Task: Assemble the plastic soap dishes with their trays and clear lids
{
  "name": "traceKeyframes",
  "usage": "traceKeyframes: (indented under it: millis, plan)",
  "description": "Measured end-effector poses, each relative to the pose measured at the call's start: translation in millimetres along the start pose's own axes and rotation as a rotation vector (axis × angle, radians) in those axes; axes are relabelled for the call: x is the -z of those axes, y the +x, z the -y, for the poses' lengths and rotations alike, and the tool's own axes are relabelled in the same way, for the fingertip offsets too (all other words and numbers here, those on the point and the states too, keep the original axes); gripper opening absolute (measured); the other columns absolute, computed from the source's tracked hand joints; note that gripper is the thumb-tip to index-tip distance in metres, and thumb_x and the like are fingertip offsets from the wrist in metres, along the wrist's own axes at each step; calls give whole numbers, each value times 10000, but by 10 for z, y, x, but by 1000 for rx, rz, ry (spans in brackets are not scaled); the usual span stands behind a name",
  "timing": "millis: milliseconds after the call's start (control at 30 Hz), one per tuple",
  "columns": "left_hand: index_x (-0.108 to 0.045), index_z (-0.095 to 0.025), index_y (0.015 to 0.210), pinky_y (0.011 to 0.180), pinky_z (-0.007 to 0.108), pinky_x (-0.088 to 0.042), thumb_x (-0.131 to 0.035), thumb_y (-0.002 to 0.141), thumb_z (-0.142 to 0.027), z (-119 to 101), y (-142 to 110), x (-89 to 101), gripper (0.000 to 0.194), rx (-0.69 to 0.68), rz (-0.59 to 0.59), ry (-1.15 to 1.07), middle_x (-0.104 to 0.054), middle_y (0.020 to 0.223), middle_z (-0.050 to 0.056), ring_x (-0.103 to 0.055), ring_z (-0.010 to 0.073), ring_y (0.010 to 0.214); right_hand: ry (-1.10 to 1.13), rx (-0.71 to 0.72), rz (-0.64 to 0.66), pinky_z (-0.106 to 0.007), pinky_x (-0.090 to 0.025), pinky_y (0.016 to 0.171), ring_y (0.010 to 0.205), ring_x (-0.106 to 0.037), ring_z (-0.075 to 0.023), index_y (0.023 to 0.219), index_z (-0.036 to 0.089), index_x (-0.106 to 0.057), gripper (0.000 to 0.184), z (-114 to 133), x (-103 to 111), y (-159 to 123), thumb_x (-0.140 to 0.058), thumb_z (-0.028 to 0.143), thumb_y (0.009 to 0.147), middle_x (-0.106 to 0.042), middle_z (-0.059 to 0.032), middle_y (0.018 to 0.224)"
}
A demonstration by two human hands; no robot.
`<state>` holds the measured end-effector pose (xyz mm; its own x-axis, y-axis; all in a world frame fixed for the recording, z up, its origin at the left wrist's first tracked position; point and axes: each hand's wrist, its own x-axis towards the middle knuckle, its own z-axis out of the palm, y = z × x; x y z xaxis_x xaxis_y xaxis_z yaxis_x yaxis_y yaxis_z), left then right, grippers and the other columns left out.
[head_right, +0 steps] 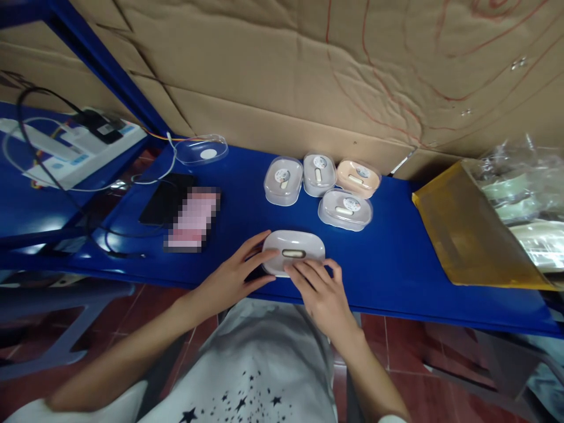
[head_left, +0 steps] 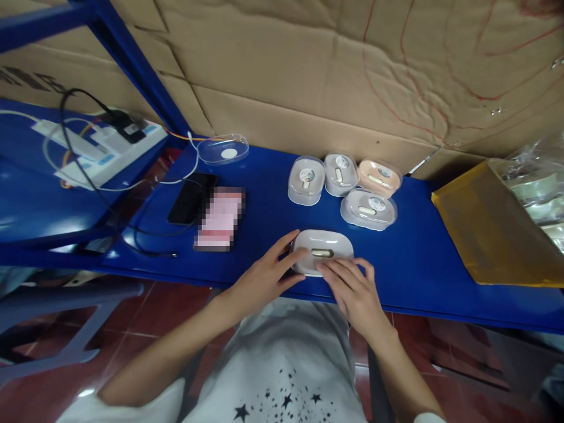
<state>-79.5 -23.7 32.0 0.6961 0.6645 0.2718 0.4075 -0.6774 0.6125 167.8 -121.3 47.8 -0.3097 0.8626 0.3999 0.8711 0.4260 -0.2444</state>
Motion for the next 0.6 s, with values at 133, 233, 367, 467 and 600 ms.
traceKeyframes:
  millis: [133,233,367,467,600]
  plan:
    - [-555,-296,1533,1136,501,-622,-631,1097,-414,17,-27,19,457,-24,-16,71,-432,1741,150,-641,317,1453,16,60,51,-463,-414,1192,1364,-666,-207,1568,280,-574,503,-22,-14,-26,-532,97,1101,-762,-39,1420]
    - [-558,-291,1547,1165,502,-597,-660,1081,-435,42,-51,-8,499,-57,-24,108,-441,1739,155,-600,327,1494,34,83,63,-474,-413,1251,1408,-645,-198,1591,295,-547,543,-33,-57,-51,-526,82,1093,-744,-27,1456]
    - [-580,-288,1522,1184,520,-579,-644,1088,-445,26,-77,-38,465,-49,-19,105,-457,1727,156,-595,319,1501,35,18,48,-545,-377,1301,1535,-542,-259,1644,309,-474,558,-116,-48,-98,-600,244,1104,-646,-82,1583]
    - [-523,-295,1578,1206,516,-562,-652,1078,-490,11,-37,104,552,-41,2,96,-425,1746,152,-544,317,1546,22,-113,46,-623,-354,1297,1623,-418,-341,1693,330,-391,650,-240,20,-159,-632,402,1095,-498,-130,1709]
    - [-522,-274,1590,1289,533,-454,-595,1102,-496,234,304,679,541,-13,-132,250,-483,1708,130,-519,318,1555,106,-241,43,-599,-434,1241,1590,-465,-357,1732,374,-305,669,-366,86,-246,-564,432,1117,-431,-136,1750]
